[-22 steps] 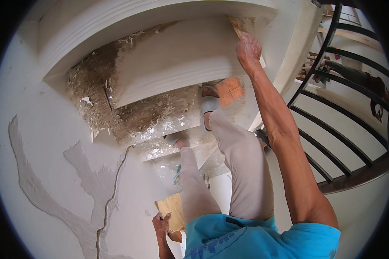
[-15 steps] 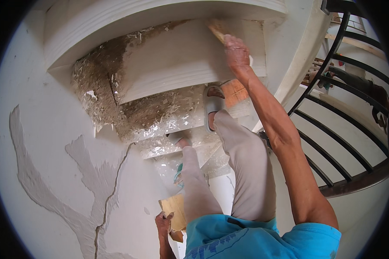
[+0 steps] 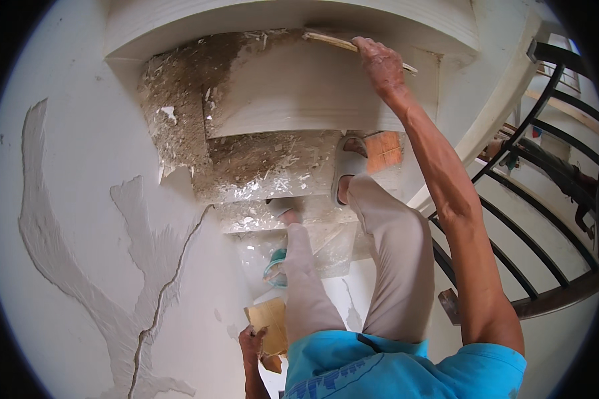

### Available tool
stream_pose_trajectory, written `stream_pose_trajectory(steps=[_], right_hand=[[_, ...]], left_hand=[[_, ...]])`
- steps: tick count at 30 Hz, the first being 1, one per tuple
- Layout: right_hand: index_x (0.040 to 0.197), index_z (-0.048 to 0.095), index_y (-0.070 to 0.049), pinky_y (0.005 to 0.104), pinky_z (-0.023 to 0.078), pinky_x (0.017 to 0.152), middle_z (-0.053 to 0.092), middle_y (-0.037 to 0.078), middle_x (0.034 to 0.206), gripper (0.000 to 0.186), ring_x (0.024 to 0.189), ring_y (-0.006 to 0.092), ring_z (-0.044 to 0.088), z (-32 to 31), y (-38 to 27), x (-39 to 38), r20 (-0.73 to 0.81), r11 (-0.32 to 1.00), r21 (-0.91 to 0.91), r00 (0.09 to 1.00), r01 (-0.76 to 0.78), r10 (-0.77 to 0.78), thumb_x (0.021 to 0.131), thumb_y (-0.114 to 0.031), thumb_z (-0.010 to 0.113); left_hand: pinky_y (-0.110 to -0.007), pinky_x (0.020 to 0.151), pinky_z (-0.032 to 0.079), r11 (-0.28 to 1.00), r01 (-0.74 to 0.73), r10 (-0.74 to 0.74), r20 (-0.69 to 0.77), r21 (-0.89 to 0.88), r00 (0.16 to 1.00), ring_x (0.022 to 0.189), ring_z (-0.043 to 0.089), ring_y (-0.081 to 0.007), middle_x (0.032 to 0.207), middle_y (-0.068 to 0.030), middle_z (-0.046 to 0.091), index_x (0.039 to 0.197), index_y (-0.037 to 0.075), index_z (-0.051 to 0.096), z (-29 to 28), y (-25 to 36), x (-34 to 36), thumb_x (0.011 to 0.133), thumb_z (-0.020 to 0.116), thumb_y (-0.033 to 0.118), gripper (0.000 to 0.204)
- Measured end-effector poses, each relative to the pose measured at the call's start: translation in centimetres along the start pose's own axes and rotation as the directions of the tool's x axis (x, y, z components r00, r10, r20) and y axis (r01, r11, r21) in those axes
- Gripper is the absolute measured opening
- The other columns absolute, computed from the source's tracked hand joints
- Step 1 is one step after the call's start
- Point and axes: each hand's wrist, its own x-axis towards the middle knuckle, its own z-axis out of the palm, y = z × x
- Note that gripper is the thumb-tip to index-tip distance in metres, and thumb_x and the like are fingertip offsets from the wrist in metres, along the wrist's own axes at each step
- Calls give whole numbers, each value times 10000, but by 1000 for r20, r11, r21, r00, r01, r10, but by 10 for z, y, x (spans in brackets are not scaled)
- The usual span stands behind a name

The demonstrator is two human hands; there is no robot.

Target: The person is applying plaster to the underside of a staircase using a wooden float, holding additional plaster on a wood hawk.

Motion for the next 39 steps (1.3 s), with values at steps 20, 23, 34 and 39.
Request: stream_pose_trajectory(steps=[20,23,34,39], right_hand=[[990,610,-52,452,548,785,682,180,960,158,902,370,674,14,-113,34,223,981,70,962,-179,159,871,-53,506],[1009,617,-55,450,545,802,684,179,967,184,915,363,673,15,-129,43,233,991,117,972,-60,31,858,-40,513],[972,651,-27,476,545,796,688,201,935,202,903,383,677,18,-188,89,161,983,169,986,-76,48,835,-6,504],[944,683,-22,465,547,807,692,217,934,202,893,390,679,32,-216,104,190,979,175,979,-100,66,827,-31,519]], left_hand=[[-352,544,438,998,5,-6,12,69,1000,537,522,-174,600,-101,582,775,-19,645,28,-19,-7,712,766,184,245],[-346,548,452,998,-38,38,-2,-45,999,552,565,-173,625,-110,615,801,-18,664,32,-25,-7,715,763,185,241],[-349,559,461,985,94,-98,-23,-144,995,562,591,-194,653,-119,643,816,-27,669,37,-31,-26,729,766,205,267],[-376,553,437,996,76,-76,-14,-37,997,548,554,-221,620,-149,600,803,-39,650,44,-51,-29,720,768,236,310]])
